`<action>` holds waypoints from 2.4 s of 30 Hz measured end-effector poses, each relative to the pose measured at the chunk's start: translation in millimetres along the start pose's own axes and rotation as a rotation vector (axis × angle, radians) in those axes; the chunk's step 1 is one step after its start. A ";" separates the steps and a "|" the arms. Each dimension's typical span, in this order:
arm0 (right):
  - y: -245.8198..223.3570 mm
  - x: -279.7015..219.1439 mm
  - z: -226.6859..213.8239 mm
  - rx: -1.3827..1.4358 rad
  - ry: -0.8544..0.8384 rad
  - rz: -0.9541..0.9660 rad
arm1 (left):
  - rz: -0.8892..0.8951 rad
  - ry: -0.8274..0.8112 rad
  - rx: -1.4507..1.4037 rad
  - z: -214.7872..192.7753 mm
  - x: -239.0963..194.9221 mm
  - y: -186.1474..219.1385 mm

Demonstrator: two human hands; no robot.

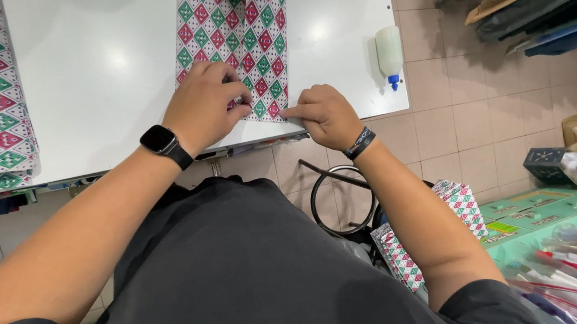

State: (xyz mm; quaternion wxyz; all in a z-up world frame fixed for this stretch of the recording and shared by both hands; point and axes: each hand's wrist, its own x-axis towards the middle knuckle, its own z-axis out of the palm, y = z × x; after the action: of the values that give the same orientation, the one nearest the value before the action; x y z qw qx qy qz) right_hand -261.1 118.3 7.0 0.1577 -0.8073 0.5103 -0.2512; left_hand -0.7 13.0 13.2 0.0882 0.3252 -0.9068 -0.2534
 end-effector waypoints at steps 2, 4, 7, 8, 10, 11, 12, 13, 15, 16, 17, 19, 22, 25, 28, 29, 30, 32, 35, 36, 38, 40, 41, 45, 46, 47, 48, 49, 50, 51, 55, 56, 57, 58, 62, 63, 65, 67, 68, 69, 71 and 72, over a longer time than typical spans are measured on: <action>6.3 -6.5 2.0 -0.013 0.005 -0.016 | -0.004 0.002 -0.006 -2.2 0.1 1.2; 8.5 -9.7 3.2 -0.023 0.010 -0.034 | -0.011 0.002 -0.010 -8.1 -1.2 3.9; 7.4 -10.4 2.4 -0.037 0.036 -0.069 | -0.014 -0.048 -0.027 -19.5 -1.3 9.6; 7.5 -10.8 2.2 -0.052 0.043 -0.081 | -0.021 -0.057 -0.029 -21.3 -0.9 10.7; 6.7 -12.5 3.2 -0.062 0.049 -0.094 | -0.032 -0.069 -0.031 -23.4 -2.1 12.2; 6.9 -12.8 3.3 -0.070 0.055 -0.107 | -0.032 -0.072 -0.033 -24.2 -1.6 12.4; 7.1 -13.1 3.3 -0.079 0.061 -0.119 | -0.033 -0.075 -0.035 -25.1 -1.1 12.6; 5.9 -13.0 3.2 -0.079 0.063 -0.120 | -0.032 -0.074 -0.033 -26.4 -1.3 13.6; 3.5 -13.2 3.0 -0.113 0.063 -0.106 | -0.036 -0.077 -0.030 -28.9 -1.6 15.7; 4.0 -14.9 4.1 -0.113 0.065 -0.105 | -0.034 -0.078 -0.028 -25.8 -1.0 13.4; 4.4 -16.6 5.1 -0.136 0.062 -0.085 | -0.017 -0.077 -0.018 -22.8 -0.2 11.1; 4.0 -19.1 6.8 -0.160 0.060 -0.064 | 0.002 -0.076 -0.007 -14.5 0.7 8.6; 3.5 -17.8 7.6 -0.156 0.080 -0.027 | 0.069 -0.041 0.147 -0.4 4.3 8.0; 1.2 -19.5 8.6 -0.154 0.071 0.001 | 0.195 0.096 0.339 9.7 3.2 17.8; 1.1 -17.6 6.4 -0.155 0.052 0.035 | 0.230 0.173 0.473 2.8 2.6 33.8; 0.7 -17.0 4.9 -0.162 0.043 0.029 | 0.287 0.114 0.425 1.3 1.6 37.1; 0.5 -16.4 3.5 -0.168 0.035 0.023 | 0.343 0.055 0.377 -0.1 0.7 40.3; 0.4 -13.5 -1.2 -0.170 0.015 0.028 | 0.308 0.002 0.355 -1.8 0.3 44.0; 10.0 -4.6 -4.1 -0.202 -0.002 0.030 | 0.296 -0.068 0.315 8.8 6.0 38.5; 13.9 -1.2 -3.6 -0.230 0.000 0.027 | 0.317 -0.085 0.296 14.5 7.4 35.0; 31.6 7.9 -3.3 -0.252 0.009 0.050 | 0.314 -0.106 0.289 14.5 6.7 34.4; 47.4 22.9 -6.3 -0.278 0.019 0.067 | 0.309 -0.120 0.283 14.3 8.3 33.8; 52.3 31.5 -6.5 -0.297 0.036 0.162 | 0.307 -0.102 0.274 15.4 6.7 33.4; 79.8 67.1 -16.2 -0.295 0.160 0.019 | 0.253 -0.120 0.413 32.3 3.4 29.8; 86.0 71.8 -13.8 -0.290 0.158 0.014 | 0.246 -0.121 0.413 30.4 1.5 31.5; 93.1 77.6 -12.4 -0.319 0.163 0.114 | 0.240 -0.133 0.396 27.9 1.4 32.5; 100.0 83.6 -11.1 -0.347 0.168 0.214 | 0.234 -0.145 0.380 25.3 1.2 33.7; 108.1 88.5 -10.1 -0.347 0.169 0.209 | 0.230 -0.142 0.382 27.4 1.8 32.4; 116.0 93.5 -9.0 -0.376 0.188 0.238 | 0.231 -0.119 0.373 29.6 2.2 31.1; 123.4 96.9 -7.2 -0.405 0.203 0.269 | 0.231 -0.098 0.361 32.7 1.4 30.5; 141.4 120.7 -8.1 -0.463 0.204 0.343 | 0.199 -0.089 0.317 33.3 -2.4 29.5; 146.0 126.4 -8.5 -0.473 0.187 0.378 | 0.195 -0.083 0.300 33.1 -3.2 29.5; 149.9 130.0 -8.7 -0.483 0.168 0.416 | 0.192 -0.080 0.282 33.7 -5.0 30.4; 153.7 134.0 -9.8 -0.483 0.166 0.409 | 0.187 -0.076 0.282 33.0 -5.2 31.1; 156.1 147.3 -16.8 -0.518 0.107 0.429 | 0.182 -0.076 0.293 31.3 -5.0 34.8; 152.8 152.2 -18.6 -0.506 0.087 0.454 | 0.165 -0.100 0.305 30.2 -5.3 35.4; 152.4 157.0 -16.4 -0.526 0.072 0.488 | 0.158 -0.085 0.277 32.7 -6.6 34.0; 147.4 158.8 -10.4 -0.547 0.058 0.530 | 0.159 -0.074 0.248 30.5 -8.1 31.7; 142.5 158.2 -4.5 -0.570 0.146 0.526 | 0.129 -0.057 0.206 27.6 -9.6 30.1; 138.2 156.5 0.4 -0.595 0.235 0.525 | 0.103 -0.042 0.164 24.8 -10.3 28.6; 118.0 141.8 0.2 -0.652 0.211 0.508 | 0.046 -0.070 0.055 12.7 -15.4 17.0; 108.0 136.4 0.9 -0.705 0.183 0.489 | -0.015 -0.099 -0.054 6.1 -18.1 10.5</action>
State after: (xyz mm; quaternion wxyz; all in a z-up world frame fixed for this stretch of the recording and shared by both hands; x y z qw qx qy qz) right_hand -292.9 -51.3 -15.6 -0.1185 -0.6416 0.7528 -0.0873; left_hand 5.6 33.8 13.5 0.0501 0.3168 -0.9004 -0.2941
